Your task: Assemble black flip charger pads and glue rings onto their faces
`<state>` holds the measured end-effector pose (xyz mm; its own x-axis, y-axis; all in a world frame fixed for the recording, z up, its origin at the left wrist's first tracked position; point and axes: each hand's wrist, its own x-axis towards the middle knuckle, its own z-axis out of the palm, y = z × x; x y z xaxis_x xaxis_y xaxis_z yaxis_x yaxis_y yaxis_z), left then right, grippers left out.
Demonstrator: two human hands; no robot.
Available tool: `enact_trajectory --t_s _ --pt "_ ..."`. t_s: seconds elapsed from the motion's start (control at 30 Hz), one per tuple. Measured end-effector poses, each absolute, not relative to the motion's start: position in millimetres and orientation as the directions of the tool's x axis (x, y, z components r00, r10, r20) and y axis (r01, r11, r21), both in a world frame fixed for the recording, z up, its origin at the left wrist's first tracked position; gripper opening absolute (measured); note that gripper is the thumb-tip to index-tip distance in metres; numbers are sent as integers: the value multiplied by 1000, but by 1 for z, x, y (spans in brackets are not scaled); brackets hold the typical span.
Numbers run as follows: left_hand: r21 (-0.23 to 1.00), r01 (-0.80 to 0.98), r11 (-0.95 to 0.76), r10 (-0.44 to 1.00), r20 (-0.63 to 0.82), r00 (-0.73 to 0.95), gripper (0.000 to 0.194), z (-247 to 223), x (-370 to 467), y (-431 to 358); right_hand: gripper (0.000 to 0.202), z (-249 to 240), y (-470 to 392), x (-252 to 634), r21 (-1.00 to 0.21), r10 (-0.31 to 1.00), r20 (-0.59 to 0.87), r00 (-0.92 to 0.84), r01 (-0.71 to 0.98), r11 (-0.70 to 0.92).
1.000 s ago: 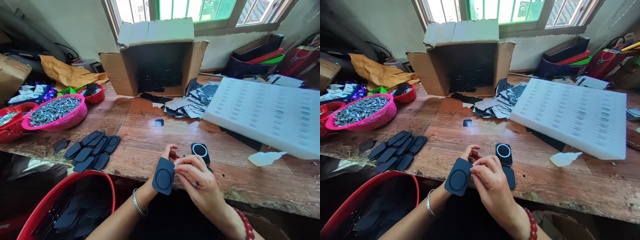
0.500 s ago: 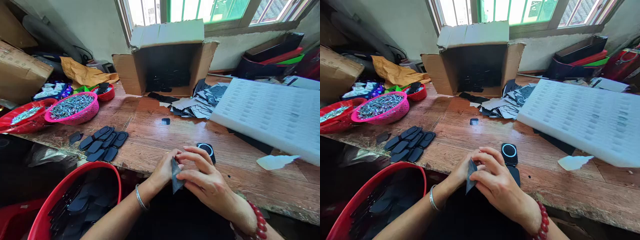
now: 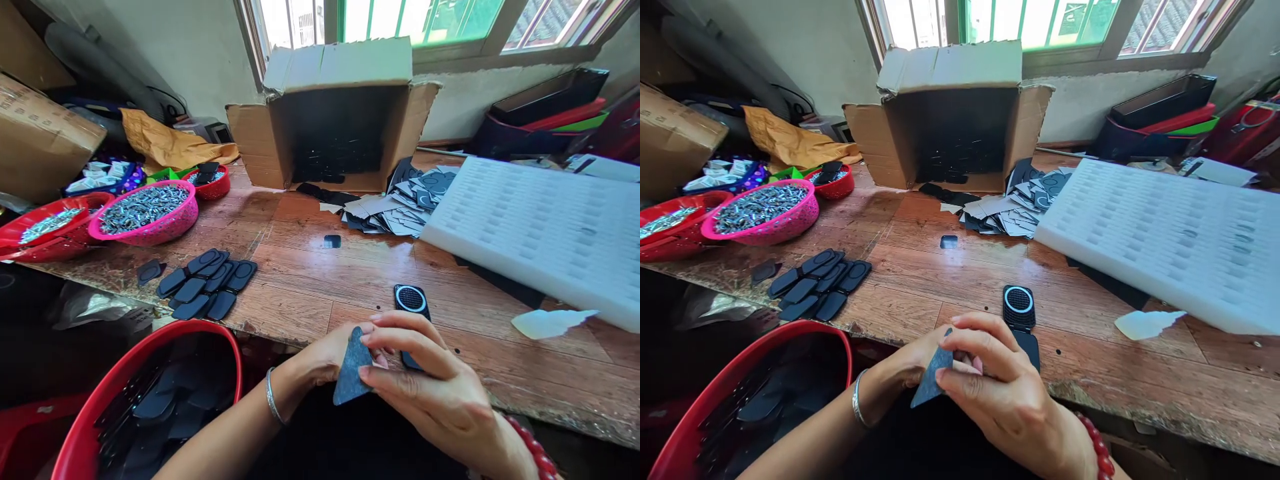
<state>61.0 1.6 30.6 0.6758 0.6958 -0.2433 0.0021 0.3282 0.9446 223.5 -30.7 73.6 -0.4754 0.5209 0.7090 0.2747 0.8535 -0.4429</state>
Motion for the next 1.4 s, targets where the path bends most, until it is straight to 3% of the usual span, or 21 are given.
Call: enact_trajectory --t_s 0.2,0.3,0.4,0.5,0.57,0.63,0.77,0.93,1.03,1.17,1.23,1.3,1.4 --pt "840 -110 532 639 -313 703 30 22 58 -12 24 93 -48 241 -500 564 689 -455 264 825" --pt "863 -87 498 710 -348 612 33 14 60 -17 25 100 -53 258 -628 707 647 -285 326 706" --pt "974 224 41 842 -154 516 18 14 73 -20 17 93 -46 268 -859 880 456 136 327 395" --pt "724 502 -474 825 166 540 29 14 96 -23 14 76 -27 270 -983 903 178 391 26 182" --pt "546 573 -612 768 235 596 42 9 111 -23 20 63 -15 271 -974 913 61 404 -175 143" --pt "453 605 -655 739 216 638 54 2 122 -22 24 53 -8 273 -955 921 -18 390 -281 100" --pt "398 655 -642 747 131 652 57 -5 112 -17 29 39 -8 281 -937 919 -111 379 -348 30" --pt "448 681 -579 769 22 639 47 3 53 -5 31 25 -11 279 -915 917 -186 353 -402 -31" --pt "590 651 -478 823 40 567 39 11 27 -2 32 19 -11 265 -904 929 -220 296 -420 -80" --pt "845 504 -182 966 58 253 38 21 29 -1 30 15 -14 241 -918 958 -213 192 -374 -129" --pt "923 385 -22 982 -52 180 27 23 38 0 30 12 -17 233 -965 977 -157 146 -235 -120" --pt "954 294 59 979 -113 172 20 24 44 3 29 9 -19 230 -999 995 -8 98 34 -11" --pt "968 252 22 988 -61 145 18 28 42 4 40 4 -19 233 -874 969 241 45 445 197"
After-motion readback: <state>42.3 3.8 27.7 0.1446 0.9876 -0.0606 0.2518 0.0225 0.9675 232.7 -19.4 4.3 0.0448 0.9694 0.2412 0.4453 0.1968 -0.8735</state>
